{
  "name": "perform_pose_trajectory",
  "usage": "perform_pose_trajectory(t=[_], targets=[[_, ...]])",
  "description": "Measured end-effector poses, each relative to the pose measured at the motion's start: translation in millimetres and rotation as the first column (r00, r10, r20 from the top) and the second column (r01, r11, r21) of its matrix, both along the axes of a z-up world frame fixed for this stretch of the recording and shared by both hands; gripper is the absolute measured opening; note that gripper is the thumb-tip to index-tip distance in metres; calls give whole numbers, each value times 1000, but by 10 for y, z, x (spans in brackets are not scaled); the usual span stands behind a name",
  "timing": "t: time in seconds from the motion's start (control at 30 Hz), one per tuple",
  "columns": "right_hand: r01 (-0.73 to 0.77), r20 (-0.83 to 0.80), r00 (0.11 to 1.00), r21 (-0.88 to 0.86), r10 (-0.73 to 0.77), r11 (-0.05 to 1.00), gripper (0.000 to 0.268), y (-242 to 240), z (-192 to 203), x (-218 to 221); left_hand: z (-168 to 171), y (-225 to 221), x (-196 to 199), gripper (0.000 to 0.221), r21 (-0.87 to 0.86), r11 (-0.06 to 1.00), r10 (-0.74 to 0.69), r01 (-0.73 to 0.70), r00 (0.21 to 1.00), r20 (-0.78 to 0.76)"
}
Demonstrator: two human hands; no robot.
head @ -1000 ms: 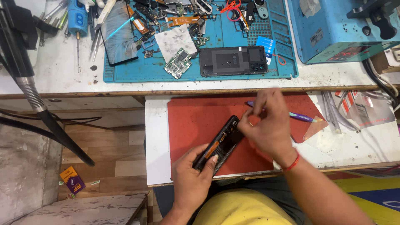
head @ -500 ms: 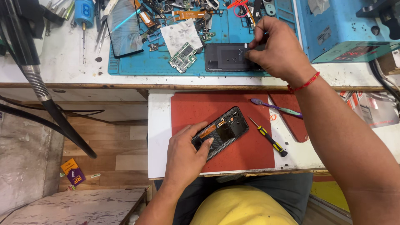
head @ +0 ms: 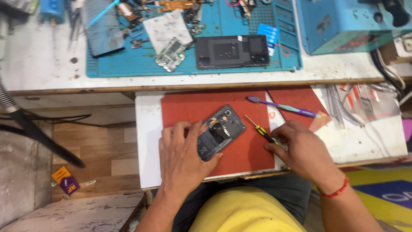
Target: The person uses a screwdriver to remove screws from the back of a disassembled smartphone. They then use a toothbrush to clean the internal components and the back cover of the phone. The person handles the phone and tools throughout the process.
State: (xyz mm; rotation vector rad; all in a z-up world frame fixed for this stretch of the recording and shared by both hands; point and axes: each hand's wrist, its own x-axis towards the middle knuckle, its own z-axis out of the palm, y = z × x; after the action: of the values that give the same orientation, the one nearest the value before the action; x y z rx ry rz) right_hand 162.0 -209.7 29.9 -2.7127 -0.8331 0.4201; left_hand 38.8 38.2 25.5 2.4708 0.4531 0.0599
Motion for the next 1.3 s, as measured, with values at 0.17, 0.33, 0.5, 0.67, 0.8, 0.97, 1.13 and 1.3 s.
perform_pose_trajectory(t=[0.17,0.33,0.5,0.67,0.8,0.97,1.13,1.3], targets=[[196,74,976,105,-204,975,23,-143,-25,-129,-42,-71,-4,88,67,997,-40,32,993,115],[1,58,998,294,-19,956,21,-137,249,48,-164,-190,-12,52,120,981,-184,151,923,337],[-85,134,990,313,45,946,15,2,396,86,-334,-291,96,23,174,961,-267,214,882,389],[-164,211,972,281,105,946,14,69,383,104,-374,-297,93,21,206,952,-291,228,884,366],[-204,228,964,290,140,935,13,98,374,117,-378,-285,73,22,200,952,-290,230,885,364],[-202,215,966,273,145,941,12,109,360,120,-384,-280,68,23,202,952,-291,231,890,350],[-255,224,953,234,203,938,15,187,455,129,-396,-295,77,21,203,953,-282,223,897,340],[-503,217,851,68,479,862,17,408,669,249,-383,-286,73,21,210,953,-283,218,886,368]])
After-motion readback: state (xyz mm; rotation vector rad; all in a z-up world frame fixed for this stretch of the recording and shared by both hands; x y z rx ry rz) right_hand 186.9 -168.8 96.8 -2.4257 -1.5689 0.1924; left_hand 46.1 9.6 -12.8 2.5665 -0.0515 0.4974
